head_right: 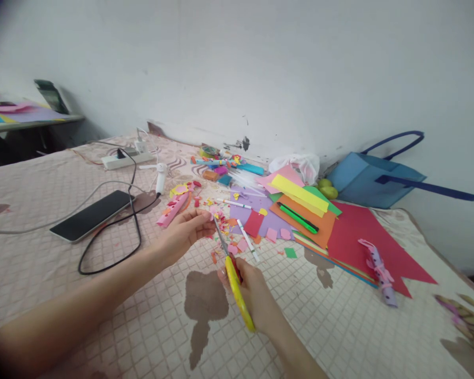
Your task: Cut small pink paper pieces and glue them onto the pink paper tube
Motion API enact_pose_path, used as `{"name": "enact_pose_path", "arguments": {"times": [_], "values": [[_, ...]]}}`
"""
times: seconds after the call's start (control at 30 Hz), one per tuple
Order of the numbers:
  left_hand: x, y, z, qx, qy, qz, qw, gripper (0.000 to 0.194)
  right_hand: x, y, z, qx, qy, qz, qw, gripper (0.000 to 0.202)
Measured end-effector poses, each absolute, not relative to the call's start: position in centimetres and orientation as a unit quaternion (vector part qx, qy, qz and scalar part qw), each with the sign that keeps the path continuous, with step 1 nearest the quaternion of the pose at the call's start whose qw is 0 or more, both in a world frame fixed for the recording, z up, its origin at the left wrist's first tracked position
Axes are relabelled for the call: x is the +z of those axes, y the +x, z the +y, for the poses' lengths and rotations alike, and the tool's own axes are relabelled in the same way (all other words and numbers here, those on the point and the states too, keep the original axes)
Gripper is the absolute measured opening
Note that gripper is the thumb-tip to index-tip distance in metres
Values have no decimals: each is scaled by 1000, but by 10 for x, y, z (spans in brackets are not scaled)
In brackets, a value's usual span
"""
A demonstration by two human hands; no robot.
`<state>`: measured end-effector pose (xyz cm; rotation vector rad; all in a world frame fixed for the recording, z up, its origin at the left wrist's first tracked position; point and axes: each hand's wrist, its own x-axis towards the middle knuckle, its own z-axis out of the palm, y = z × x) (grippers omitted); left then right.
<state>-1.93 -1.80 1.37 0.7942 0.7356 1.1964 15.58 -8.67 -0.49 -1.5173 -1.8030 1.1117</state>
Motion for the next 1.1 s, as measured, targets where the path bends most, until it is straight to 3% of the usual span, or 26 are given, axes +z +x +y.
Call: {"name": "enact_pose_path", "arguments": {"times": [0.7, 1.1], "values": [[14, -19, -18, 533, 351, 335, 693, 16, 1, 157, -85, 367, -576, -686, 249, 30], [10, -17, -19, 532, 359, 326, 695, 18, 0, 156, -85, 418, -569, -657, 265, 28]]}}
